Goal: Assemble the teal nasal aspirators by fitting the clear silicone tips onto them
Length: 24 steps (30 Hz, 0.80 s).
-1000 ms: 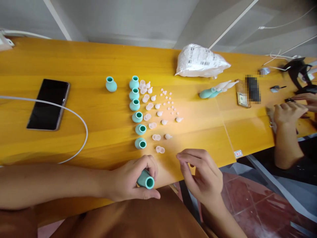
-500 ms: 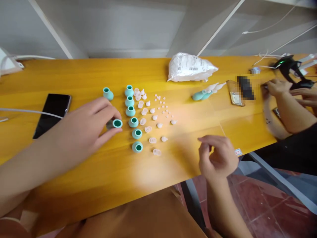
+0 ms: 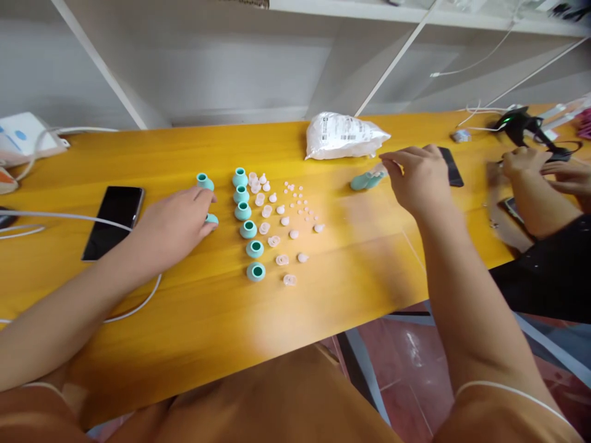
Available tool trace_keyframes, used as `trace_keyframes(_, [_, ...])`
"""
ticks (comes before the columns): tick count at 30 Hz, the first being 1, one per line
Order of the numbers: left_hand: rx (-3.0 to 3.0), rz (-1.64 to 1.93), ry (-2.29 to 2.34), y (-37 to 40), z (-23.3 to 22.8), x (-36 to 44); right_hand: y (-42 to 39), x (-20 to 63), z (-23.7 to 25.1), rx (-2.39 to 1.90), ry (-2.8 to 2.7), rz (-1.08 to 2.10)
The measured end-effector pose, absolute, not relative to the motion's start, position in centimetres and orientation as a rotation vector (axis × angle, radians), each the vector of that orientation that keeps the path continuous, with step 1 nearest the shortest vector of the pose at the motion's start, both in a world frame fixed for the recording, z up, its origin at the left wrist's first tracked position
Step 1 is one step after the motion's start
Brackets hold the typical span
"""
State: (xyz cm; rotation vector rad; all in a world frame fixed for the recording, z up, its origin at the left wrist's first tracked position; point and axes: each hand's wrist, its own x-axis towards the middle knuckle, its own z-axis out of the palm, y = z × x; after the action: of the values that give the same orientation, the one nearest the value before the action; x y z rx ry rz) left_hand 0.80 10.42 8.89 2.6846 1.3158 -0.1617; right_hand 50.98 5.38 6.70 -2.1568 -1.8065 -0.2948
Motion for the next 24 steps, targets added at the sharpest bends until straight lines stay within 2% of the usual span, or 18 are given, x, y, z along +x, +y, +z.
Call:
trace_keyframes(7, [2.763, 0.183, 1.275, 6.8, 12.2, -0.5, 6.1, 49.4, 6.8, -2.131, -1.719, -0.314])
trace_keyframes(12, [2.620, 0.446, 0.731, 2.6, 13.2, 0.1, 1.1, 44.8, 11.1, -1.850, -1.668, -0.354])
trace_keyframes(14, [2.452, 0.432, 0.690, 1.0, 12.5, 0.9, -2.5, 41.5, 13.4, -1.642, -1.699, -0.175])
trace_keyframes(17, [2.081, 0.298, 0.635, -0.7, 10.4, 2.3, -7.2, 36.1, 14.9, -1.375, -1.861, 0.353])
trace_keyframes(20, [1.676, 0.107, 0.421, -2.2, 7.7, 3.5, -9.5, 31.5, 12.8, -1.224, -1.841, 0.790])
trace_keyframes(24, [1.222, 0.014, 0.384, -4.0, 4.6, 4.6, -9.9, 28.9, 7.8, -1.195, -1.539, 0.943])
